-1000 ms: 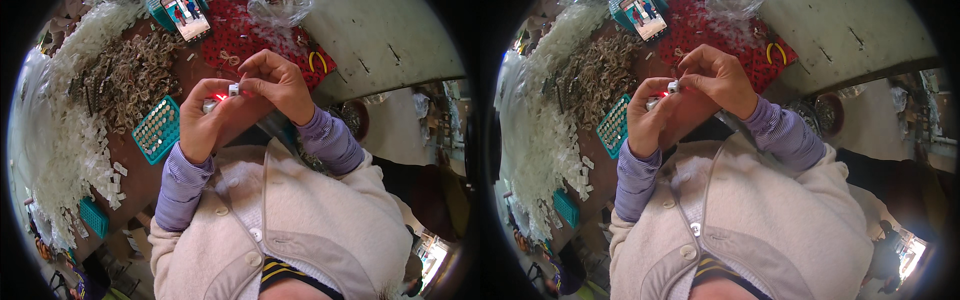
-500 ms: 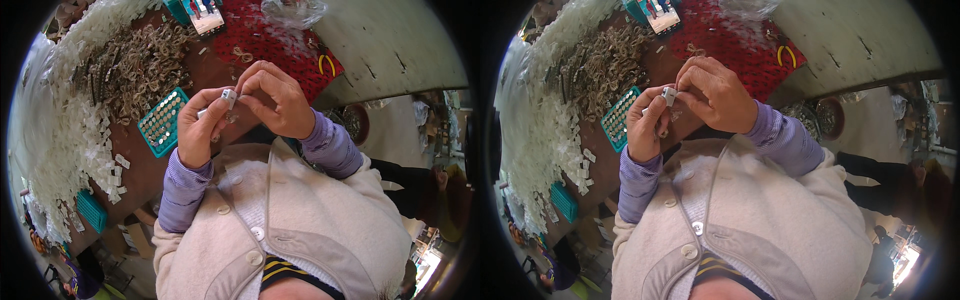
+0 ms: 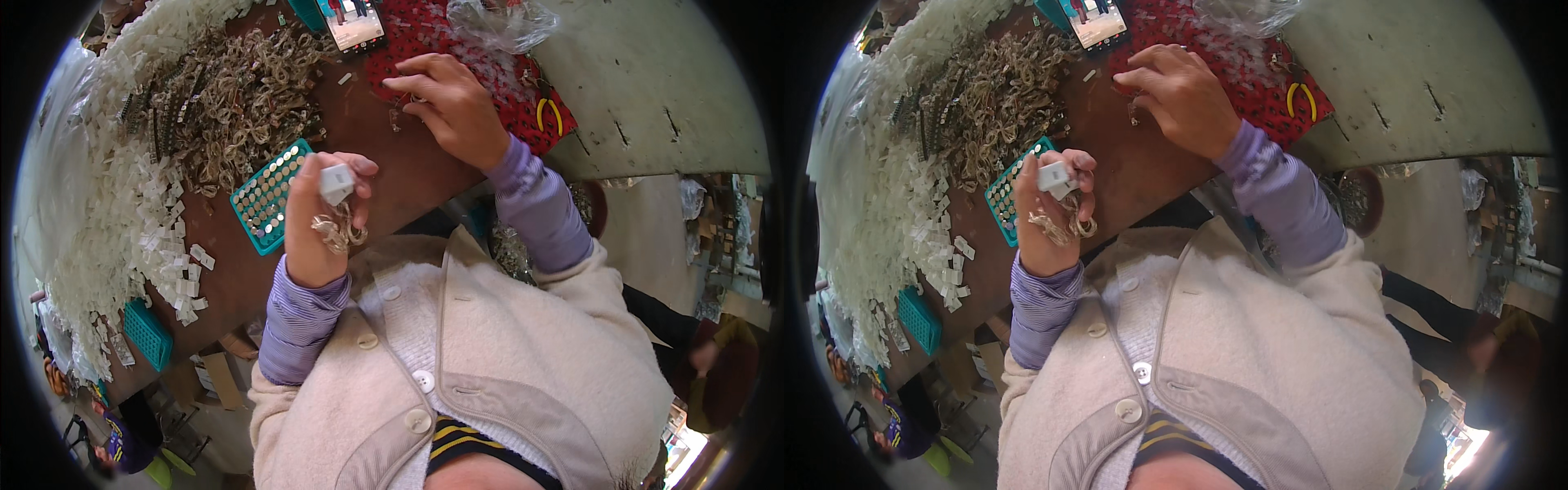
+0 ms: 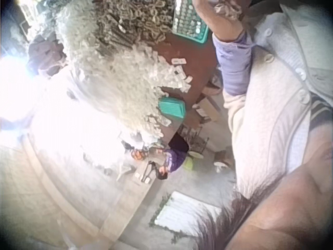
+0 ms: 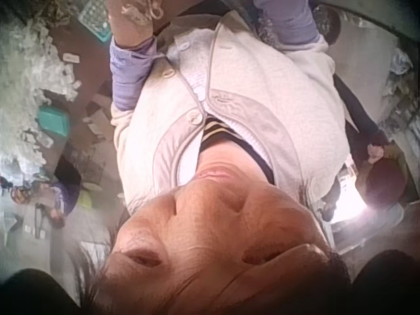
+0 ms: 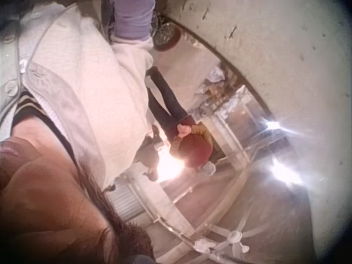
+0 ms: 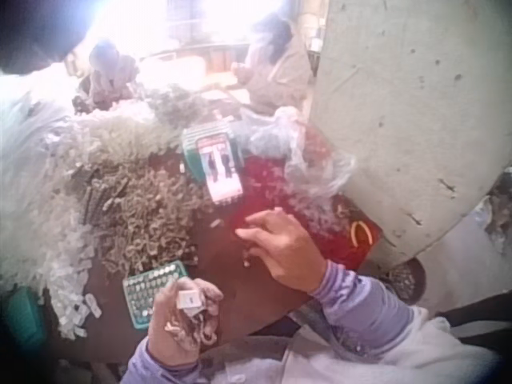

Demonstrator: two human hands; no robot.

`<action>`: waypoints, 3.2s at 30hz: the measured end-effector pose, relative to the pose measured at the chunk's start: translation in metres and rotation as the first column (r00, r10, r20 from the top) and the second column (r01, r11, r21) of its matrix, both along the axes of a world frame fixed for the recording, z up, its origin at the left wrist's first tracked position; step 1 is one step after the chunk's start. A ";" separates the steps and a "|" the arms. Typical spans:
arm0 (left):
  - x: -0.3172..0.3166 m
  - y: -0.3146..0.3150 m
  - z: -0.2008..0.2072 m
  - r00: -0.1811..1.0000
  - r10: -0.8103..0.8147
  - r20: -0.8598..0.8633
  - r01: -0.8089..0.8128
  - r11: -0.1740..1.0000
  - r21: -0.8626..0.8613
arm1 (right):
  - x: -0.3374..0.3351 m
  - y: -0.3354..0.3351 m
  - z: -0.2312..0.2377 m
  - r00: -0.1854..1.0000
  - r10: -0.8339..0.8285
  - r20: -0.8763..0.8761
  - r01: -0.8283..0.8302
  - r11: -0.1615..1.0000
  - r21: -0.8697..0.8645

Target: The person assembles small white electronic modules by inserting a coin cell battery and attaching a wire loop. They repeatedly test each unit by pressing a button to activate a red LED, then place the completed unit on the table and pick up the next one.

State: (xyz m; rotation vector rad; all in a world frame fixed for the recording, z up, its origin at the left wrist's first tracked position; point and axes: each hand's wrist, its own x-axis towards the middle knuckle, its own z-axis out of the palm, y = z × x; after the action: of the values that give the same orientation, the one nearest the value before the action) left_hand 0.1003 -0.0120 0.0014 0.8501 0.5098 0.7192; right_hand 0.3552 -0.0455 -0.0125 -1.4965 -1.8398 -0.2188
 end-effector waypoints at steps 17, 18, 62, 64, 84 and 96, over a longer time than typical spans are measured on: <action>-0.018 0.004 0.012 0.875 0.438 -0.205 -0.117 0.604 0.788 | -0.060 -0.027 0.042 0.483 0.038 -0.875 -0.598 0.744 -0.298; -0.025 0.003 0.013 0.871 0.430 -0.239 -0.114 0.649 0.753 | -0.061 -0.026 0.046 0.684 0.178 -0.707 -0.498 0.822 -0.275; -0.154 0.034 0.011 0.458 0.769 -0.446 0.194 0.403 0.895 | -0.174 -0.013 0.029 0.663 0.565 -0.491 -0.581 0.802 0.139; -0.131 0.015 0.016 0.561 0.723 -0.404 0.126 0.407 0.904 | -0.177 -0.010 0.030 0.682 0.537 -0.497 -0.537 0.828 0.157; -0.145 0.000 0.000 0.858 0.463 -0.221 -0.185 0.680 0.709 | -0.194 -0.017 0.033 0.523 0.153 -0.838 -0.662 0.693 -0.286; -0.128 -0.023 0.016 0.780 0.464 -0.419 -0.074 0.734 0.675 | -0.165 -0.017 0.027 0.887 0.422 -0.188 -0.436 0.899 -0.037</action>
State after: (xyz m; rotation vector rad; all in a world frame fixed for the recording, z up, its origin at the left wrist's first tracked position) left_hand -0.0279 -0.0350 0.0174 1.6831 0.9834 0.9436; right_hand 0.1904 -0.0621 0.0141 -1.0779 -1.9959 0.1973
